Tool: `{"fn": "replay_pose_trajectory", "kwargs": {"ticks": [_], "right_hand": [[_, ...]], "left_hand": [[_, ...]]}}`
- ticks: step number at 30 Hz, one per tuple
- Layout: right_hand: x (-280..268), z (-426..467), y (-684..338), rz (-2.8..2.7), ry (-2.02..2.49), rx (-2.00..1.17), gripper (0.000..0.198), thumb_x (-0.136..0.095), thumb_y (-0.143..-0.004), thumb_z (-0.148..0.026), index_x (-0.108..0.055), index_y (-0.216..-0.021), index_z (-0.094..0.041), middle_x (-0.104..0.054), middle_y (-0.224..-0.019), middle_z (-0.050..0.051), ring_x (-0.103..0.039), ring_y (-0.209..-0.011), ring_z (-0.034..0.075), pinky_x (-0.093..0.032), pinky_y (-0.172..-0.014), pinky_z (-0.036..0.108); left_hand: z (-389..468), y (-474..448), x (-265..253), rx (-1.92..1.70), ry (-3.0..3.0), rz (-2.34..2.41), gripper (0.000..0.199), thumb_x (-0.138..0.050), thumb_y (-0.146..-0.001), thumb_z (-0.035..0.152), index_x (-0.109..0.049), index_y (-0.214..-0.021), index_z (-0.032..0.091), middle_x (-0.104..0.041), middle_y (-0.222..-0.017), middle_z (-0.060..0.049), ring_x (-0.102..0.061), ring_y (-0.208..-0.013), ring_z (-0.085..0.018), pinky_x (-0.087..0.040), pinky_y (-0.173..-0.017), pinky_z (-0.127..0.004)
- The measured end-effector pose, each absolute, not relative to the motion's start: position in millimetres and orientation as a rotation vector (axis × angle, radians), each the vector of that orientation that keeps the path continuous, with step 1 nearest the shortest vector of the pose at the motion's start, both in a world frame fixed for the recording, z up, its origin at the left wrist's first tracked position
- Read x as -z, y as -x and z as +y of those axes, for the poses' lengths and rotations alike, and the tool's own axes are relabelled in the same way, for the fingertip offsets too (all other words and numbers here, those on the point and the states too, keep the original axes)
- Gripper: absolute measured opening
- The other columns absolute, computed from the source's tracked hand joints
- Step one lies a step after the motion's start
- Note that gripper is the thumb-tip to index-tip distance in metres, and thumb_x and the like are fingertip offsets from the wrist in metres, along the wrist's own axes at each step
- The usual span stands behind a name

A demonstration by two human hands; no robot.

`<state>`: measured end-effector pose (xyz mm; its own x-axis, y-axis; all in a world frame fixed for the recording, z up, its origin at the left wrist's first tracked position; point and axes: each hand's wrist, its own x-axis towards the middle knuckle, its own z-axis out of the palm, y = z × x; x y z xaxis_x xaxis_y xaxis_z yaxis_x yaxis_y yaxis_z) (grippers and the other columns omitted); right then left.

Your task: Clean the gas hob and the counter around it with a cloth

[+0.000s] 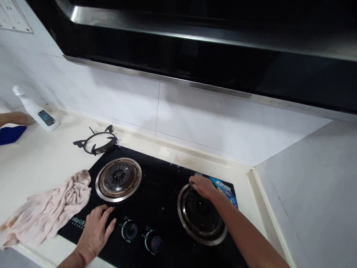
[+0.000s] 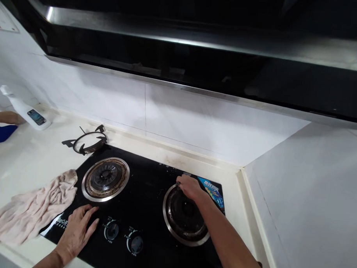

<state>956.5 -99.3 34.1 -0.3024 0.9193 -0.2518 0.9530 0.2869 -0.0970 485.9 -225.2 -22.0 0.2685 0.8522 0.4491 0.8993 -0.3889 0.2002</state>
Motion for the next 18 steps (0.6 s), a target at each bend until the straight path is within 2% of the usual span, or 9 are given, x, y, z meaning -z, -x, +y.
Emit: {"fn": "replay_pose_trajectory", "kwargs": {"ticks": [4, 8, 13, 18], "right_hand": [[-34.1, -90.9, -931.2, 2.488, -1.572, 0.399, 0.014, -0.054, -0.089, -0.024, -0.064, -0.099, -0.027, -0.062, -0.106, 0.003, -0.055, -0.101, 0.018, -0.035, -0.085, 0.027], [-39.0, -101.9, -960.3, 2.401, -1.719, 0.337, 0.018, -0.051, -0.091, -0.024, -0.061, -0.106, -0.026, -0.062, -0.111, 0.005, -0.055, -0.108, 0.02, -0.035, -0.088, 0.029], [-36.9, -160.8, -1017.0, 2.076, -2.047, 0.246, 0.022, -0.04, -0.097, -0.029, -0.058, -0.107, -0.021, -0.066, -0.108, 0.011, -0.062, -0.098, 0.023, -0.038, -0.075, 0.031], [-9.7, -247.8, -1020.3, 1.83, -2.224, 0.353, 0.023, -0.039, -0.097, -0.035, -0.056, -0.107, -0.023, -0.071, -0.093, 0.008, -0.068, -0.087, 0.025, -0.037, -0.065, 0.03]], "left_hand": [[-225.6, -485.3, 21.8, 0.764, 2.436, -1.724, 0.038, -0.046, -0.094, 0.048, -0.062, -0.115, 0.02, -0.059, -0.108, -0.012, -0.057, -0.1, -0.027, -0.047, -0.078, -0.039], [-225.2, -485.0, 21.2, 0.732, 2.456, -1.76, 0.038, -0.045, -0.094, 0.048, -0.063, -0.114, 0.021, -0.06, -0.109, -0.012, -0.057, -0.101, -0.027, -0.047, -0.08, -0.04], [-222.3, -484.4, 23.2, 0.708, 2.459, -1.733, 0.039, -0.043, -0.094, 0.049, -0.062, -0.114, 0.02, -0.059, -0.107, -0.012, -0.057, -0.099, -0.028, -0.047, -0.079, -0.041], [-221.1, -485.8, 25.5, 0.632, 2.441, -1.708, 0.041, -0.041, -0.095, 0.049, -0.062, -0.114, 0.02, -0.058, -0.107, -0.012, -0.056, -0.098, -0.029, -0.045, -0.076, -0.041]]}}
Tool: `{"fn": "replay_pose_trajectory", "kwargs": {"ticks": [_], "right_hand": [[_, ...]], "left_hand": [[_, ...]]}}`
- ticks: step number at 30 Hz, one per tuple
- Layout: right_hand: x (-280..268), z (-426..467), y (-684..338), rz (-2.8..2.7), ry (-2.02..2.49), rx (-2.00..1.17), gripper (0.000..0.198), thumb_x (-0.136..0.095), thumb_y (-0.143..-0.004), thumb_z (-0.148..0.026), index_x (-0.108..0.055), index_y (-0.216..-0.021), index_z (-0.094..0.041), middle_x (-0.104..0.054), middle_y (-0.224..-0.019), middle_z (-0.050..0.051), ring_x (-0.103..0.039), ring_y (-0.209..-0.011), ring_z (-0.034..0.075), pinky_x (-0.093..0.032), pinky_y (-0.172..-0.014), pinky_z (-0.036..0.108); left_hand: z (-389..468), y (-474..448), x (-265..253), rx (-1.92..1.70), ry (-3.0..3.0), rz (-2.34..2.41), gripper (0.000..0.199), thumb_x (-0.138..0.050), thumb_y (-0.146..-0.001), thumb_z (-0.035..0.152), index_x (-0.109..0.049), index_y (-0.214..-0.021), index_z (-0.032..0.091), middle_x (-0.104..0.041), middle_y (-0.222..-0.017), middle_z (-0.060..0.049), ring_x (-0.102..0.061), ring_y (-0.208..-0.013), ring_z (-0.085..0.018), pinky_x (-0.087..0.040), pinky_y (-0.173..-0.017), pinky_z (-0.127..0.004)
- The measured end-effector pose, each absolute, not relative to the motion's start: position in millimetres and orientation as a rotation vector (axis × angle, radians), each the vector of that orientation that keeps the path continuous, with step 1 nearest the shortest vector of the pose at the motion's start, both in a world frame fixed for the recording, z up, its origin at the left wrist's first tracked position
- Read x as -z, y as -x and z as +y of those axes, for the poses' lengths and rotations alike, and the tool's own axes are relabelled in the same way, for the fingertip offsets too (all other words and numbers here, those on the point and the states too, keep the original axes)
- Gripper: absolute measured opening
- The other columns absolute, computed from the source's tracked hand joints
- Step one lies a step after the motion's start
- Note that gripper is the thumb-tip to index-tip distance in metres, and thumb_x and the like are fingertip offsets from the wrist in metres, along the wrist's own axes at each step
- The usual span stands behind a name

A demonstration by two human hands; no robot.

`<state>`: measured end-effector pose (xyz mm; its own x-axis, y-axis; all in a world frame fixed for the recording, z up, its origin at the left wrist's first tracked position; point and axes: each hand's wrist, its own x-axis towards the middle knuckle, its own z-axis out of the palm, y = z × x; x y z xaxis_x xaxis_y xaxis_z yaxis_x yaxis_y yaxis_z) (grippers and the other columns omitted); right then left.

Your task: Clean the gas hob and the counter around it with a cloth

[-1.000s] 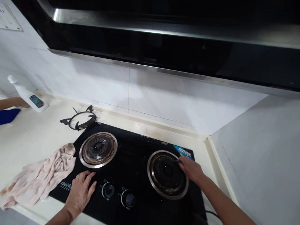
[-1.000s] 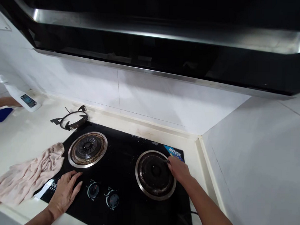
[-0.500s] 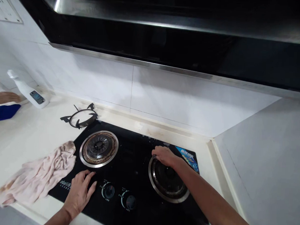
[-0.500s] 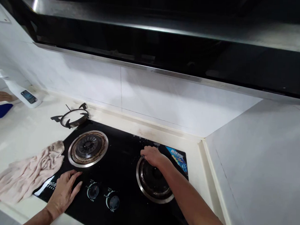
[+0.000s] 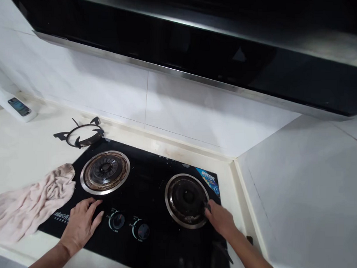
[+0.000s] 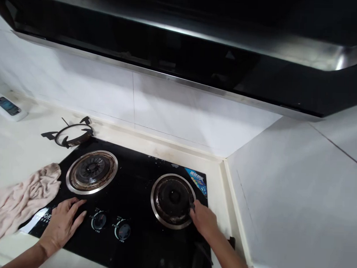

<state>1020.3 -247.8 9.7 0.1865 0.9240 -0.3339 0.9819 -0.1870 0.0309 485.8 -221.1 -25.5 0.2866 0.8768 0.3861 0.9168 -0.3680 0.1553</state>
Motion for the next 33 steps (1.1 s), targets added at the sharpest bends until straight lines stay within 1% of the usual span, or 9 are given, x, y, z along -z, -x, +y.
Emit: {"fn": "replay_pose_trajectory", "kwargs": {"ticks": [4, 6, 9, 13, 17, 21, 27, 31, 33], "right_hand": [[0.0, -257.3, -1019.3, 1.788, -2.305, 0.367, 0.024, -0.036, -0.097, -0.037, -0.055, -0.105, -0.024, -0.07, -0.095, 0.007, -0.068, -0.087, 0.025, -0.037, -0.064, 0.031], [-7.6, -236.0, -1023.1, 1.852, -2.288, 0.289, 0.024, -0.035, -0.098, -0.033, -0.056, -0.103, -0.023, -0.069, -0.099, 0.007, -0.066, -0.089, 0.024, -0.038, -0.067, 0.031], [-25.3, -186.5, -1021.8, 2.061, -2.15, 0.198, 0.022, -0.037, -0.098, -0.027, -0.058, -0.103, -0.022, -0.066, -0.106, 0.008, -0.062, -0.099, 0.022, -0.039, -0.076, 0.03], [-36.6, -123.5, -993.4, 2.268, -1.94, 0.252, 0.017, -0.045, -0.096, -0.026, -0.06, -0.104, -0.023, -0.064, -0.108, 0.005, -0.057, -0.104, 0.018, -0.037, -0.085, 0.027], [-34.1, -100.1, -971.1, 2.358, -1.828, 0.314, 0.015, -0.052, -0.093, -0.028, -0.061, -0.105, -0.025, -0.063, -0.11, 0.003, -0.055, -0.108, 0.016, -0.035, -0.089, 0.025], [-34.3, -128.4, -996.2, 2.196, -1.993, 0.275, 0.02, -0.044, -0.097, -0.031, -0.058, -0.109, -0.023, -0.064, -0.11, 0.006, -0.059, -0.1, 0.018, -0.037, -0.08, 0.028], [-30.0, -228.6, -1017.5, 1.935, -2.138, 0.251, 0.02, -0.041, -0.097, -0.027, -0.057, -0.107, -0.021, -0.068, -0.105, 0.007, -0.064, -0.091, 0.019, -0.035, -0.069, 0.028], [-19.1, -273.8, -991.0, 1.848, -2.238, 0.37, 0.018, -0.043, -0.097, -0.032, -0.057, -0.102, -0.022, -0.07, -0.096, 0.005, -0.066, -0.088, 0.019, -0.033, -0.065, 0.027], [-16.0, -282.0, -983.3, 1.913, -2.216, 0.486, 0.016, -0.046, -0.095, -0.032, -0.056, -0.101, -0.022, -0.07, -0.096, 0.004, -0.066, -0.088, 0.019, -0.033, -0.067, 0.027]], "left_hand": [[-222.2, -488.1, 23.6, 0.647, 2.435, -1.729, 0.041, -0.04, -0.096, 0.05, -0.062, -0.114, 0.02, -0.058, -0.106, -0.012, -0.056, -0.098, -0.028, -0.044, -0.076, -0.04], [-222.5, -488.5, 22.9, 0.65, 2.43, -1.74, 0.041, -0.04, -0.095, 0.051, -0.062, -0.114, 0.021, -0.058, -0.106, -0.012, -0.056, -0.097, -0.028, -0.044, -0.076, -0.04], [-222.4, -488.0, 23.3, 0.649, 2.434, -1.736, 0.042, -0.041, -0.095, 0.051, -0.062, -0.113, 0.02, -0.058, -0.106, -0.012, -0.056, -0.098, -0.029, -0.044, -0.077, -0.04], [-222.6, -486.9, 23.9, 0.635, 2.438, -1.738, 0.041, -0.042, -0.095, 0.049, -0.062, -0.115, 0.018, -0.057, -0.107, -0.013, -0.055, -0.1, -0.03, -0.044, -0.077, -0.041], [-222.9, -487.6, 20.9, 0.625, 2.454, -1.736, 0.04, -0.042, -0.096, 0.047, -0.06, -0.116, 0.017, -0.057, -0.108, -0.014, -0.055, -0.1, -0.03, -0.044, -0.079, -0.041], [-222.3, -489.1, 17.7, 0.6, 2.455, -1.715, 0.04, -0.041, -0.096, 0.046, -0.061, -0.115, 0.017, -0.057, -0.107, -0.014, -0.055, -0.098, -0.03, -0.044, -0.078, -0.042], [-221.3, -490.5, 17.4, 0.566, 2.447, -1.725, 0.041, -0.04, -0.096, 0.045, -0.063, -0.113, 0.015, -0.058, -0.107, -0.016, -0.055, -0.099, -0.031, -0.044, -0.078, -0.043], [-221.5, -491.0, 17.6, 0.547, 2.454, -1.719, 0.042, -0.04, -0.097, 0.045, -0.063, -0.114, 0.014, -0.058, -0.108, -0.017, -0.055, -0.101, -0.032, -0.044, -0.077, -0.043], [-222.0, -491.3, 16.9, 0.542, 2.454, -1.726, 0.042, -0.04, -0.097, 0.045, -0.063, -0.114, 0.015, -0.058, -0.108, -0.017, -0.055, -0.101, -0.032, -0.044, -0.077, -0.043]]}}
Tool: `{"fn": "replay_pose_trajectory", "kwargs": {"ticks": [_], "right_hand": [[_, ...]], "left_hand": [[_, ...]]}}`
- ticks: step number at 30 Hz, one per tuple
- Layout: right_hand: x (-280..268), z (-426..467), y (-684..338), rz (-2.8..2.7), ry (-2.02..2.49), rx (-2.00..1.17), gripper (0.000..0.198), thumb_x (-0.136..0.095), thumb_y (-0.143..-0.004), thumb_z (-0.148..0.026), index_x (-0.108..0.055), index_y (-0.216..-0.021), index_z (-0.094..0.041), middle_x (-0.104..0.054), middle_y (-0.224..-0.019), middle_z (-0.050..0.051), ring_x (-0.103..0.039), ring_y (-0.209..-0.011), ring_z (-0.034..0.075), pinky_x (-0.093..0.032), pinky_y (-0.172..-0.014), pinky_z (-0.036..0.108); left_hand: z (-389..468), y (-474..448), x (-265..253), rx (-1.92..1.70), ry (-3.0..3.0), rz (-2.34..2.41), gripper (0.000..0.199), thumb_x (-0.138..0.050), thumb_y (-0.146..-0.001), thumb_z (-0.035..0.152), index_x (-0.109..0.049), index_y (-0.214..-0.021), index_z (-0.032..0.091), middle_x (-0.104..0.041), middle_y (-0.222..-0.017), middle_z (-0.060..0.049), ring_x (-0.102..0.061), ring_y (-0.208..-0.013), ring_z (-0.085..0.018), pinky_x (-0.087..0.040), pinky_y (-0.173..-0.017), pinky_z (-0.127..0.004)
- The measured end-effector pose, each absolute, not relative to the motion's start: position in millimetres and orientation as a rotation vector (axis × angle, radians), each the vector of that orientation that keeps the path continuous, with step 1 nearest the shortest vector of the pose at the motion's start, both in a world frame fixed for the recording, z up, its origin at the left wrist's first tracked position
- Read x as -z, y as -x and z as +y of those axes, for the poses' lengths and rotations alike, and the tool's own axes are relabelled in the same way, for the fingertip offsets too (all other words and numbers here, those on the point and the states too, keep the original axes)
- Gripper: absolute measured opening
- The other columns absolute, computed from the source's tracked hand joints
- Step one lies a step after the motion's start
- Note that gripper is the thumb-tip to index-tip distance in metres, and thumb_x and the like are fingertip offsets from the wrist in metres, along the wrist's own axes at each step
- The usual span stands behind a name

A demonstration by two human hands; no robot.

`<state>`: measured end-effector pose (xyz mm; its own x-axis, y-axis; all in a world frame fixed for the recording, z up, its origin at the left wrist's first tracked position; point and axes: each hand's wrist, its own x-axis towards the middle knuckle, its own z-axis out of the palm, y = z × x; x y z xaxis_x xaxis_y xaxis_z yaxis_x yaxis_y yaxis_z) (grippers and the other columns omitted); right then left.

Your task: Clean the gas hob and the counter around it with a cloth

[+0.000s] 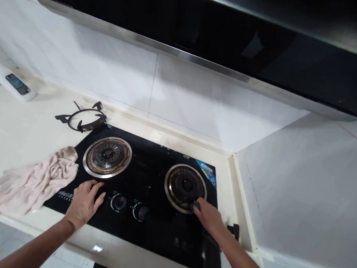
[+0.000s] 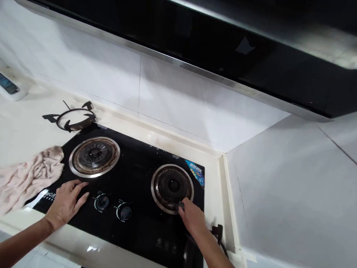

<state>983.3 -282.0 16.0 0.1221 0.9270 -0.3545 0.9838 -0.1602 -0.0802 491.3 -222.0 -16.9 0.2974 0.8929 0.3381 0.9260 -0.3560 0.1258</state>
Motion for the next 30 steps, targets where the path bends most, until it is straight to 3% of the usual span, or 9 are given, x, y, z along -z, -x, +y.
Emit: {"fn": "replay_pose_trajectory", "kwargs": {"ticks": [4, 14, 18, 24, 30], "right_hand": [[-16.7, -277.7, -993.5, 2.074, -2.097, 0.598, 0.014, -0.052, -0.091, -0.024, -0.055, -0.104, -0.021, -0.067, -0.103, 0.004, -0.064, -0.092, 0.017, -0.036, -0.072, 0.025], [-23.6, -215.7, -1021.1, 1.889, -2.238, 0.127, 0.016, -0.046, -0.096, -0.026, -0.055, -0.108, -0.021, -0.063, -0.109, 0.007, -0.061, -0.098, 0.018, -0.035, -0.07, 0.027], [-22.2, -235.0, -1008.7, 1.842, -2.246, 0.116, 0.018, -0.045, -0.096, -0.027, -0.056, -0.108, -0.021, -0.065, -0.106, 0.007, -0.062, -0.092, 0.018, -0.034, -0.066, 0.027], [-18.5, -279.3, -988.3, 1.939, -2.126, 0.35, 0.014, -0.046, -0.095, -0.03, -0.058, -0.097, -0.023, -0.067, -0.098, 0.002, -0.063, -0.086, 0.016, -0.031, -0.064, 0.026], [-26.7, -270.6, -999.1, 1.967, -2.122, 0.062, 0.015, -0.045, -0.096, -0.024, -0.059, -0.101, -0.021, -0.063, -0.099, 0.006, -0.06, -0.092, 0.018, -0.035, -0.07, 0.027]], "left_hand": [[-223.0, -492.2, 15.4, 0.54, 2.453, -1.735, 0.043, -0.04, -0.097, 0.045, -0.063, -0.114, 0.014, -0.058, -0.108, -0.017, -0.055, -0.101, -0.032, -0.044, -0.077, -0.043], [-223.1, -495.6, 13.5, 0.559, 2.446, -1.752, 0.045, -0.038, -0.096, 0.048, -0.064, -0.112, 0.015, -0.058, -0.107, -0.017, -0.054, -0.1, -0.033, -0.044, -0.078, -0.044], [-223.5, -496.1, 13.0, 0.554, 2.451, -1.757, 0.045, -0.038, -0.096, 0.048, -0.064, -0.112, 0.015, -0.058, -0.107, -0.017, -0.053, -0.1, -0.033, -0.043, -0.077, -0.045], [-224.0, -496.4, 13.7, 0.568, 2.452, -1.765, 0.043, -0.039, -0.096, 0.047, -0.062, -0.113, 0.015, -0.057, -0.109, -0.016, -0.053, -0.102, -0.032, -0.043, -0.079, -0.044], [-223.9, -496.8, 13.6, 0.564, 2.448, -1.777, 0.043, -0.039, -0.096, 0.047, -0.062, -0.113, 0.015, -0.057, -0.11, -0.017, -0.052, -0.103, -0.032, -0.043, -0.079, -0.044]]}}
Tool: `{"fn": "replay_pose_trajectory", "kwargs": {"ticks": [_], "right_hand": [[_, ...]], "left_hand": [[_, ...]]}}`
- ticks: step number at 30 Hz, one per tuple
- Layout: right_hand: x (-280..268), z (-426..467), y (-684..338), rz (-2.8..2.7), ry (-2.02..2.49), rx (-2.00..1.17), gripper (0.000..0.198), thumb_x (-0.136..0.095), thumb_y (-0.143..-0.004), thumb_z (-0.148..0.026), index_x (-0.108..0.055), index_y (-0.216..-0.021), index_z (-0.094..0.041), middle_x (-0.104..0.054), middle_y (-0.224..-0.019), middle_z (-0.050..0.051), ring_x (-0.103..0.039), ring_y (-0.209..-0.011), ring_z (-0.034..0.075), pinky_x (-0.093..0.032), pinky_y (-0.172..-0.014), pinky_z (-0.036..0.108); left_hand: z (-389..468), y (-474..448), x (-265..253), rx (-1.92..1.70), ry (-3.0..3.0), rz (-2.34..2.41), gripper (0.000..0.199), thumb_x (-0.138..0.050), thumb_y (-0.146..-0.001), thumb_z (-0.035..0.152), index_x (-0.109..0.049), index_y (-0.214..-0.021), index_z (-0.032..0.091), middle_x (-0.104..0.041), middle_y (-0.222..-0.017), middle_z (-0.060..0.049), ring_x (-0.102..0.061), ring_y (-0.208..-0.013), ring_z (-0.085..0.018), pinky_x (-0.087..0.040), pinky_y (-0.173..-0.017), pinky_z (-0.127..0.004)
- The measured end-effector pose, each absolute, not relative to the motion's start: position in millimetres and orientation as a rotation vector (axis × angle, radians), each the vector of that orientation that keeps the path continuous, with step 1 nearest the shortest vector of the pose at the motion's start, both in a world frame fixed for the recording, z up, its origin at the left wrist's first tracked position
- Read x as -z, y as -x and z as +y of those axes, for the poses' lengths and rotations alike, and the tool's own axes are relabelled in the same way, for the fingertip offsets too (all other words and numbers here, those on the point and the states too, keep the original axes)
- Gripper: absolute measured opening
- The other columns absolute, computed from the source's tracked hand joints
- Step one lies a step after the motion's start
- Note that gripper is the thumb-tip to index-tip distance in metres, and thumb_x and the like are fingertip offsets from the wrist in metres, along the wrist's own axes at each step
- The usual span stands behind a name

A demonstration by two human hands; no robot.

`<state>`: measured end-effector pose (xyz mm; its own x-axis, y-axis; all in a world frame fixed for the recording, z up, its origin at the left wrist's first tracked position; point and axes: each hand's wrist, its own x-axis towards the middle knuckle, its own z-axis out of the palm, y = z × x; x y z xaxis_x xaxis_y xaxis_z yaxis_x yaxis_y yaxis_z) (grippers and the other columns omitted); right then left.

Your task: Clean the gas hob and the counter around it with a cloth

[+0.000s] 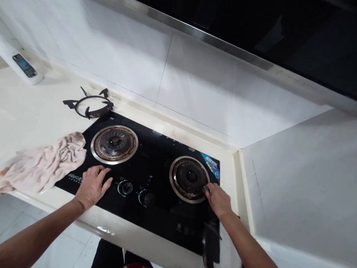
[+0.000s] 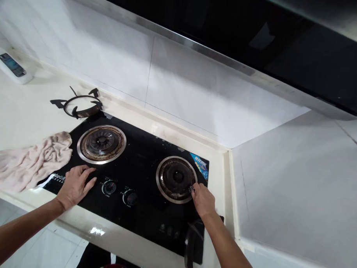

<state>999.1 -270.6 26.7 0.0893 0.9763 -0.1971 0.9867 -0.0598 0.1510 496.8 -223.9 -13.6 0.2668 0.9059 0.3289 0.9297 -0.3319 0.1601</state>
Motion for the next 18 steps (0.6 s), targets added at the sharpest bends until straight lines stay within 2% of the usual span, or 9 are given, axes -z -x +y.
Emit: {"fn": "replay_pose_trajectory", "kwargs": {"ticks": [3, 8, 12, 18], "right_hand": [[-27.5, -279.2, -987.7, 2.036, -2.001, 0.025, 0.016, -0.045, -0.096, -0.021, -0.06, -0.101, -0.02, -0.062, -0.097, 0.008, -0.06, -0.093, 0.021, -0.037, -0.073, 0.029], [-32.6, -291.1, -969.6, 2.093, -1.867, 0.143, 0.015, -0.05, -0.093, -0.019, -0.061, -0.103, -0.019, -0.062, -0.1, 0.009, -0.059, -0.094, 0.022, -0.037, -0.077, 0.03], [-43.5, -285.2, -974.0, 2.092, -1.772, 0.181, 0.023, -0.053, -0.089, -0.013, -0.061, -0.109, -0.02, -0.062, -0.102, 0.008, -0.058, -0.093, 0.022, -0.035, -0.077, 0.031], [-43.4, -278.9, -936.0, 2.29, -1.607, 0.125, 0.016, -0.049, -0.091, -0.013, -0.062, -0.098, -0.019, -0.061, -0.098, 0.008, -0.054, -0.093, 0.022, -0.031, -0.079, 0.033]], "left_hand": [[-224.4, -496.8, 14.4, 0.563, 2.454, -1.797, 0.042, -0.04, -0.096, 0.047, -0.062, -0.114, 0.016, -0.057, -0.11, -0.016, -0.052, -0.103, -0.032, -0.042, -0.081, -0.044], [-224.5, -497.2, 13.4, 0.551, 2.459, -1.805, 0.041, -0.041, -0.095, 0.047, -0.062, -0.114, 0.017, -0.057, -0.109, -0.016, -0.052, -0.104, -0.032, -0.042, -0.08, -0.043], [-224.1, -497.6, 12.3, 0.561, 2.464, -1.798, 0.042, -0.041, -0.095, 0.046, -0.062, -0.113, 0.015, -0.057, -0.109, -0.017, -0.052, -0.102, -0.033, -0.042, -0.081, -0.045], [-222.7, -499.1, 13.3, 0.485, 2.43, -1.805, 0.047, -0.039, -0.095, 0.048, -0.063, -0.115, 0.014, -0.055, -0.112, -0.018, -0.05, -0.1, -0.034, -0.041, -0.079, -0.046]]}}
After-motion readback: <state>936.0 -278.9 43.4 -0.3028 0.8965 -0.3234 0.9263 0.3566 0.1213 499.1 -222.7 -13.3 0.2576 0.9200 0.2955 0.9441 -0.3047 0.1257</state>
